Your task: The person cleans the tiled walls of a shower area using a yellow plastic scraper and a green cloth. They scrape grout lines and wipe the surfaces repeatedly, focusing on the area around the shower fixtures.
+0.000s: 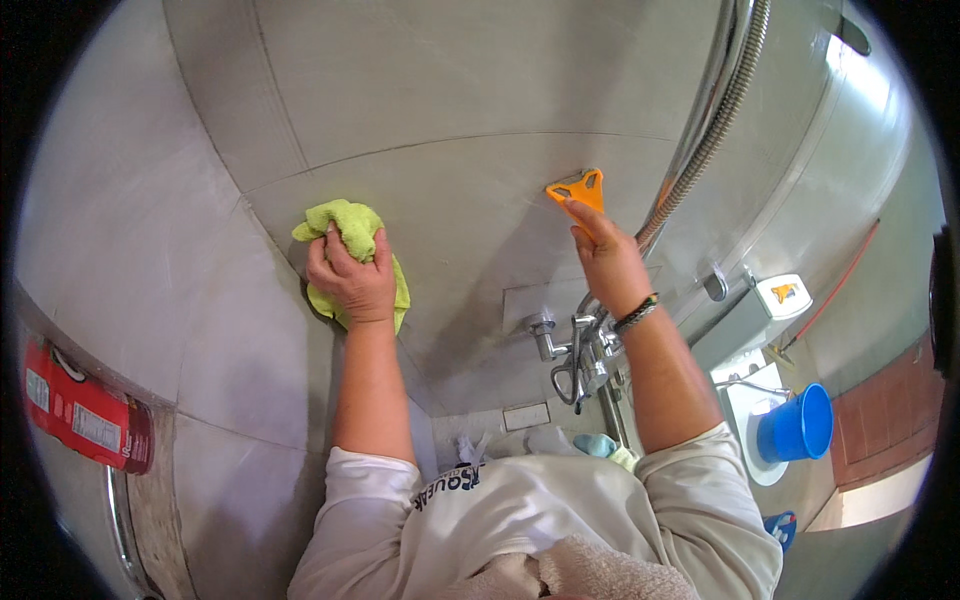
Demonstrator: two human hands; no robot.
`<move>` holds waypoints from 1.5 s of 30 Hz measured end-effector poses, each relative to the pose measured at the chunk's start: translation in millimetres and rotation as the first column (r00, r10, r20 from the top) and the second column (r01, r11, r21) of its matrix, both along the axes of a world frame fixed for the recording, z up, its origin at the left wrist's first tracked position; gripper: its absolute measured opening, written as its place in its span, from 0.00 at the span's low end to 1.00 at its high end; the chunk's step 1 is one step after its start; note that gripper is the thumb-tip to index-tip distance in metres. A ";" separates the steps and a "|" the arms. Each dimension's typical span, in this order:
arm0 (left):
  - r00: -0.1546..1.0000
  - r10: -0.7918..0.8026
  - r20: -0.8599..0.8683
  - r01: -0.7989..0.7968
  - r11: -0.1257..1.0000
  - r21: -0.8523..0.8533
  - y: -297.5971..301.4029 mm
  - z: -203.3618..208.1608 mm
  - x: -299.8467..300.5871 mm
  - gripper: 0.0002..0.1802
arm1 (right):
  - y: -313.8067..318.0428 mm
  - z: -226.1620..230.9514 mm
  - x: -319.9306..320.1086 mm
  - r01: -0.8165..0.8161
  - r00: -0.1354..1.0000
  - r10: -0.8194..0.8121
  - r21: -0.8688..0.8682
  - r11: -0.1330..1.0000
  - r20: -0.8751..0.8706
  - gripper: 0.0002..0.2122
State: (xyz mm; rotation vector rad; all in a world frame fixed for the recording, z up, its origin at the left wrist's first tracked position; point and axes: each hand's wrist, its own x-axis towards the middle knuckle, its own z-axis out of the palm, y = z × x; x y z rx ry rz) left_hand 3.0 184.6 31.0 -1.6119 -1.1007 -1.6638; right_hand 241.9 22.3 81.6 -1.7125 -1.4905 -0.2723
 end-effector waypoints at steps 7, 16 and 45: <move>1.000 0.016 0.020 -0.018 0.997 0.077 5.2 -3.1 -4.8 0.33 | 0.8 95.1 -34.5 0.242 0.802 0.058 -0.411 0.879 0.595 0.26; 0.999 -0.032 -0.006 0.032 0.997 0.074 1.3 1.1 -6.3 0.35 | 4.2 117.2 -29.9 0.336 0.637 0.188 -0.490 0.804 0.747 0.23; 0.998 -0.057 0.015 0.058 0.998 -0.012 -1.8 -13.9 -13.2 0.33 | 48.8 108.9 -107.1 0.097 0.715 0.318 -0.539 0.837 0.623 0.19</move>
